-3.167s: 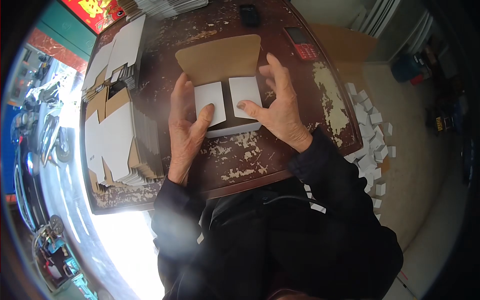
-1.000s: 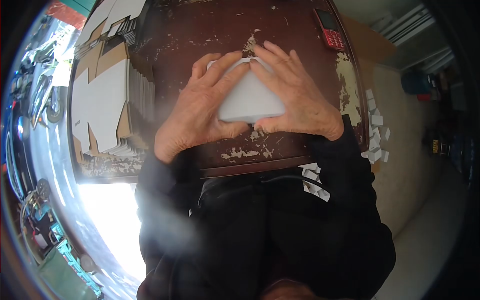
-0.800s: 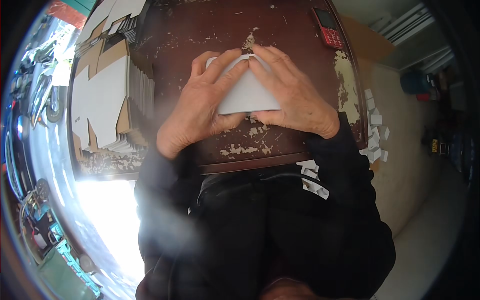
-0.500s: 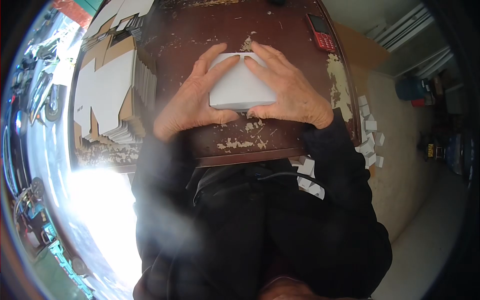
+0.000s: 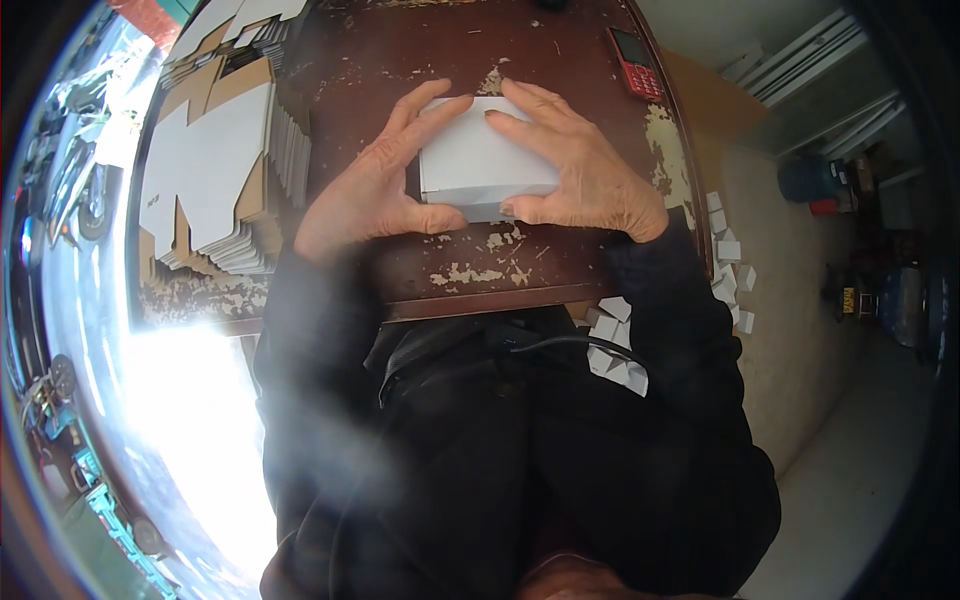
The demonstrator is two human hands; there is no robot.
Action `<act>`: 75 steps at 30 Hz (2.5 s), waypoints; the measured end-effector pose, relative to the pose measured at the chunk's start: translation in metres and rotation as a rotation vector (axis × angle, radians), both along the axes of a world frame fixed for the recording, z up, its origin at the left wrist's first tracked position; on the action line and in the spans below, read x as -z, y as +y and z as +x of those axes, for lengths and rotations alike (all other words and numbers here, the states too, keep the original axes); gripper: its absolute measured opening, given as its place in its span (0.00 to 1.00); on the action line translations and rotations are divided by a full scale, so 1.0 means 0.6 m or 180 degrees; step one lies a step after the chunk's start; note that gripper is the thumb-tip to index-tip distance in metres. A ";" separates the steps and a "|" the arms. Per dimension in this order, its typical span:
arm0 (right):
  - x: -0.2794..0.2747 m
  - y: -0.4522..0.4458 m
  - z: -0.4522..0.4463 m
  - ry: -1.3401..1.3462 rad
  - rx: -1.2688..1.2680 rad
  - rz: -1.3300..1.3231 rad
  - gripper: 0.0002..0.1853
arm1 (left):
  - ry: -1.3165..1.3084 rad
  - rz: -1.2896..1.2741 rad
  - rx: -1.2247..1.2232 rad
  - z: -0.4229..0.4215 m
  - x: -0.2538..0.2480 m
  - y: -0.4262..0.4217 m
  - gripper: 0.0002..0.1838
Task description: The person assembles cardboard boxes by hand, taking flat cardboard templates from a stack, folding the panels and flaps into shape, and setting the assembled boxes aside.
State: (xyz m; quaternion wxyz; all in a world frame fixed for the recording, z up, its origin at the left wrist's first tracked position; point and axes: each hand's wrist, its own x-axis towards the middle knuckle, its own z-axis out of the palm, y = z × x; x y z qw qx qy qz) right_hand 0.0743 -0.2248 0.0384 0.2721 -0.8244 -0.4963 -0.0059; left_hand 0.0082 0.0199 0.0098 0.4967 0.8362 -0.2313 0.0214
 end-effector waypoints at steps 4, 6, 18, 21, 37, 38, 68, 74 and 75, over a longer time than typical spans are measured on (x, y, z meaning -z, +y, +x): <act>-0.002 0.001 -0.003 0.0158 -0.0031 -0.0008 0.39 | 0.0188 -0.0075 0.0075 -0.001 -0.002 0.004 0.58; -0.003 0.001 -0.005 0.0158 -0.0003 -0.0025 0.40 | 0.0250 -0.0013 0.0096 0.000 -0.006 0.005 0.60; -0.006 -0.008 -0.006 0.0423 -0.0005 0.0076 0.39 | -0.0092 -0.0103 -0.0387 -0.016 0.021 -0.018 0.69; -0.008 -0.011 -0.004 0.0453 -0.0029 0.0022 0.39 | -0.0085 -0.0300 -0.0401 -0.017 0.029 -0.020 0.70; -0.021 -0.010 -0.014 0.0750 0.0006 0.0122 0.32 | -0.0236 -0.0228 -0.0316 -0.035 0.031 -0.011 0.58; -0.022 -0.010 -0.015 0.0753 0.0005 0.0123 0.32 | -0.0234 -0.0227 -0.0316 -0.035 0.030 -0.011 0.58; -0.009 -0.008 -0.037 0.0295 -0.0075 0.0262 0.27 | 0.0890 -0.1489 -0.0032 -0.048 -0.003 -0.021 0.35; -0.004 -0.008 -0.046 0.0003 -0.0052 0.0146 0.29 | 0.0687 -0.1214 -0.0052 -0.046 0.007 -0.020 0.36; -0.004 -0.007 -0.048 0.0001 -0.0032 0.0104 0.30 | 0.0646 -0.1125 -0.0032 -0.046 0.007 -0.019 0.36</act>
